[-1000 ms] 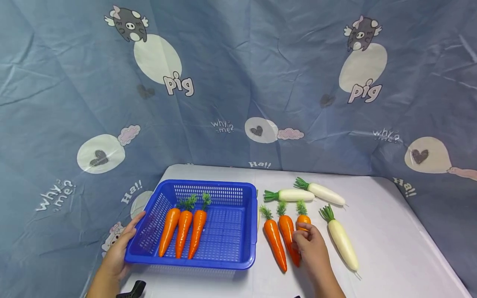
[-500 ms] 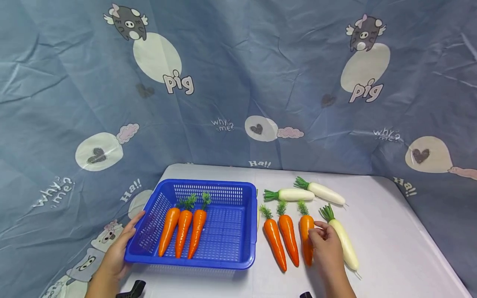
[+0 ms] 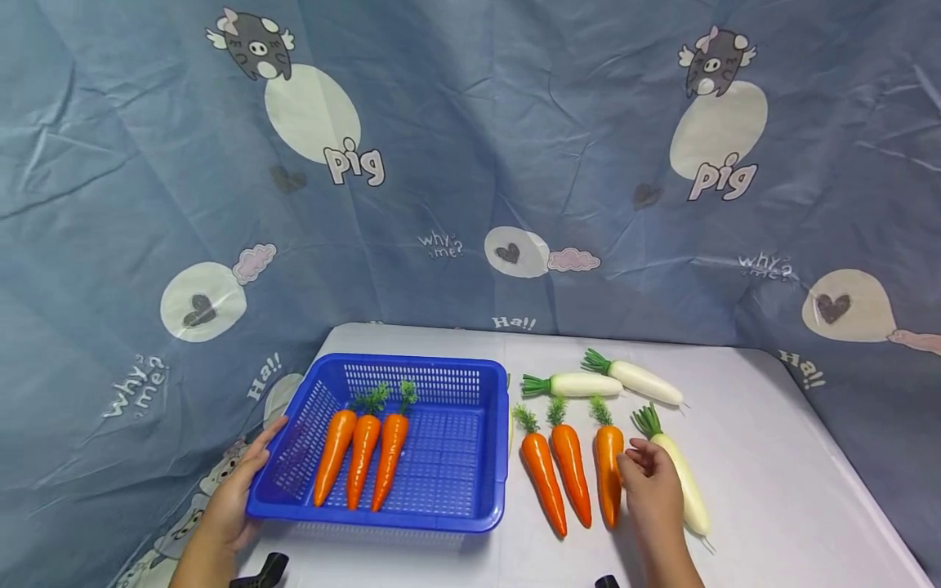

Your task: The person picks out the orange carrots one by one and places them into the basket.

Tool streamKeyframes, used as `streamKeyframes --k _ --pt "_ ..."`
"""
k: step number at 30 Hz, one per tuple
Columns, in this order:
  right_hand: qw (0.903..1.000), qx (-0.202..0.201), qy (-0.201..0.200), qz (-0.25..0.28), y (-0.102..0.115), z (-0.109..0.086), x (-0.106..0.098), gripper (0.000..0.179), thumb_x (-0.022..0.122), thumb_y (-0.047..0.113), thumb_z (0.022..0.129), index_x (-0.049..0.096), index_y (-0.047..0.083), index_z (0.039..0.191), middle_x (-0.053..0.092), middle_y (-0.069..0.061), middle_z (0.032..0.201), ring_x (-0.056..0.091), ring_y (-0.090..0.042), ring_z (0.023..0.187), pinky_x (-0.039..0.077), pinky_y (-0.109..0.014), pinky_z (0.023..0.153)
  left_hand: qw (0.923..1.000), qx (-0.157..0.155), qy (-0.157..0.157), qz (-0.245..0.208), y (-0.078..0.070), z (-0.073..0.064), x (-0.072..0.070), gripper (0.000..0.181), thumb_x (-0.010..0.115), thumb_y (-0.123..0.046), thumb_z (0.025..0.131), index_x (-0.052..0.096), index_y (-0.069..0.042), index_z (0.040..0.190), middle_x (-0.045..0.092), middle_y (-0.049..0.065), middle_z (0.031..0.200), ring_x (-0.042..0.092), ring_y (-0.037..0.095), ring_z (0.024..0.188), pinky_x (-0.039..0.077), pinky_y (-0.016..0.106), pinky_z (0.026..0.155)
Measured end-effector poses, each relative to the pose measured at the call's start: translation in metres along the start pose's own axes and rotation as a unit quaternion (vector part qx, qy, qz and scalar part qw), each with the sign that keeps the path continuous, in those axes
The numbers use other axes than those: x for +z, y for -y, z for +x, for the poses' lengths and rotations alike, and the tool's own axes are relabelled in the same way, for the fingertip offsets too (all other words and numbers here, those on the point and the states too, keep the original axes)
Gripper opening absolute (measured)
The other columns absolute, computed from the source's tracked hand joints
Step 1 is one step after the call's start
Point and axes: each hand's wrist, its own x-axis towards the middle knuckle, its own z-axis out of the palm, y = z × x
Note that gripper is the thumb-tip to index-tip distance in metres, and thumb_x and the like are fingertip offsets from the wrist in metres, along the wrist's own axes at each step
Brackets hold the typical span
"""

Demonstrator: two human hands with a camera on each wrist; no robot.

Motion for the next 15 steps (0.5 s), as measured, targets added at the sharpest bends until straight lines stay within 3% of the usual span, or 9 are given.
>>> streamKeyframes --k 5,10,15 --pt "0.9998 0.001 0.003 -0.017 -0.001 0.0031 -0.0008 0.046 0.064 0.012 0.101 0.051 -0.002 0.143 0.056 -0.006 0.113 0.055 -0.004 0.09 0.055 -0.016 0.073 0.9997 0.009 0.019 -0.009 0.0008 0.0001 -0.001 0.056 0.027 -0.036 0.115 0.014 -0.029 0.169 0.035 -0.014 0.152 0.062 0.012 0.118 0.059 0.033 0.086" --pt "0.9991 0.002 0.032 -0.029 -0.0029 0.0062 -0.0035 0.051 0.062 0.011 0.102 0.045 -0.003 0.147 0.054 -0.015 0.124 0.054 -0.001 0.092 0.054 -0.015 0.074 0.9992 0.025 0.03 -0.012 0.001 0.0008 -0.0012 0.056 0.027 -0.035 0.116 0.013 -0.025 0.169 0.035 -0.013 0.152 0.061 0.011 0.118 0.058 0.034 0.087" --pt "0.9947 -0.003 0.073 -0.072 -0.0051 0.0096 -0.0048 0.058 0.062 0.016 0.104 0.038 -0.002 0.154 0.05 -0.024 0.139 0.055 -0.015 0.109 0.047 -0.01 0.077 0.9981 0.04 0.043 -0.022 -0.0001 0.0007 -0.0023 0.055 0.027 -0.032 0.116 0.014 -0.026 0.169 0.041 -0.017 0.15 0.06 0.01 0.117 0.058 0.033 0.089"
